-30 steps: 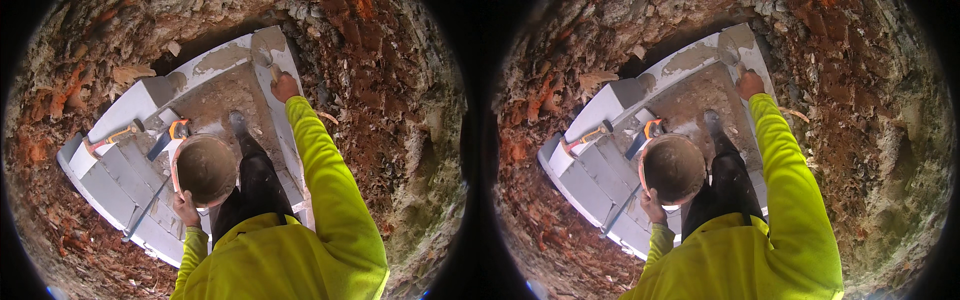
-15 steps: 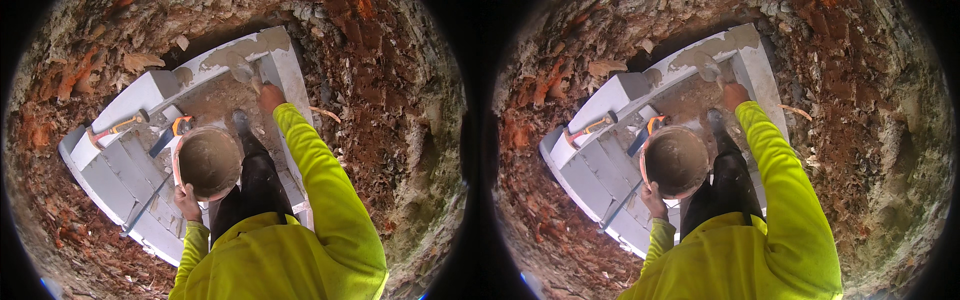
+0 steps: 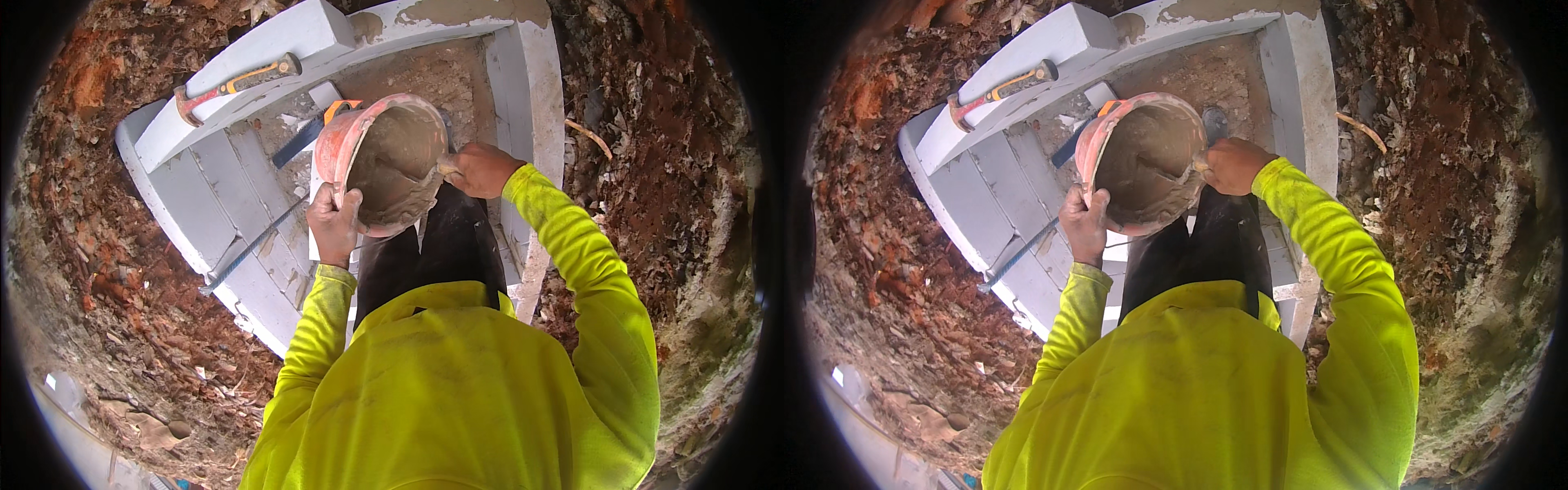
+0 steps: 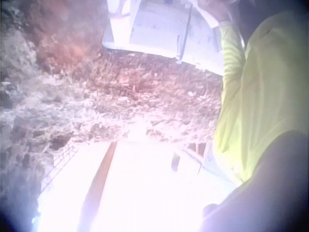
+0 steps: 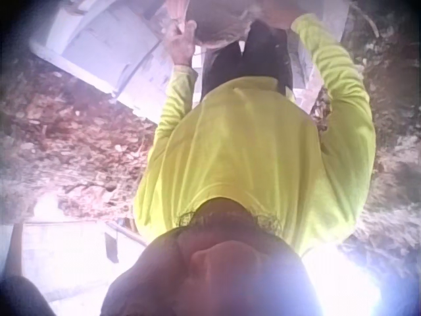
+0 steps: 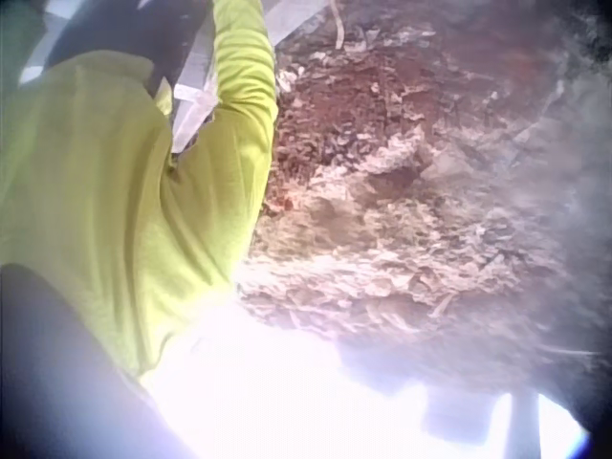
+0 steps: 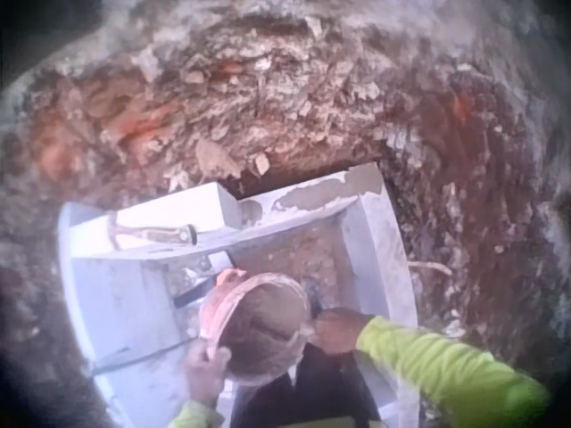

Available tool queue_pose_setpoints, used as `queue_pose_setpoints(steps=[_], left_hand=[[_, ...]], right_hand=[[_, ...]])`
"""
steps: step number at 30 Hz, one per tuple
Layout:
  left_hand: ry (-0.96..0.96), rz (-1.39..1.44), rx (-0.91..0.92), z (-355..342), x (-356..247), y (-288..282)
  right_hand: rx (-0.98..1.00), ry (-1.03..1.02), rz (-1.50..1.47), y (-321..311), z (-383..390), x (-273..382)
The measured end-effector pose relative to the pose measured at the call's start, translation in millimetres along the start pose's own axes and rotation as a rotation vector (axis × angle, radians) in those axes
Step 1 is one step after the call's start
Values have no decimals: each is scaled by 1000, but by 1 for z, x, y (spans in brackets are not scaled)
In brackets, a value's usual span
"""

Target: The person scoops mortar from a bucket with a trowel and spreads it onto a foundation trench. They place white concrete blocks onto the mortar, tap them into position with a hammer, and repeat the process to build a low wall. The person also retrieves additional blocks from a nearby stack and places them into the trench.

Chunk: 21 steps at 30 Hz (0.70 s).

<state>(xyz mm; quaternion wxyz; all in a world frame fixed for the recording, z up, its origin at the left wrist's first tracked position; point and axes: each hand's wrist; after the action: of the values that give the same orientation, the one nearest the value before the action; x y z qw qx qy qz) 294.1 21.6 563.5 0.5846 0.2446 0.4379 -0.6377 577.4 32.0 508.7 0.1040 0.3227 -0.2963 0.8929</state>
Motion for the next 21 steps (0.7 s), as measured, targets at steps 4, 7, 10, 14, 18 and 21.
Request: queue_pose_setpoints(steps=[4,7,10,14,18,21], left_hand=[[23,-28,21,1,-8,-3],[91,-88,36,-1,2,-11],[133,-72,-35,0,18,-22],[52,39,-200,9,35,-35],[9,55,-290,17,51,-47],[-93,-40,-354,23,61,-61]], right_hand=[[72,-58,-427,11,-13,-6],[158,-4,-777,29,-5,-3],[141,76,-1140,56,14,0],[-139,63,-1528,87,34,-15],[-495,149,-1440,64,-13,-41],[-624,286,-1173,20,-88,-42]])
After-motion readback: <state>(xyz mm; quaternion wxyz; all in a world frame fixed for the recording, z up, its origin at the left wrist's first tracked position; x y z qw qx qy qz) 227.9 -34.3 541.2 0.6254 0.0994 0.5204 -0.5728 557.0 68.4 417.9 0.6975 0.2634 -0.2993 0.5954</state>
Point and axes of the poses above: each hand's wrist, its own z-axis away from the middle knuckle, its own y-axis out of the palm, x = y × z, and after that the axes turned 7 degrees about -x, right-handed
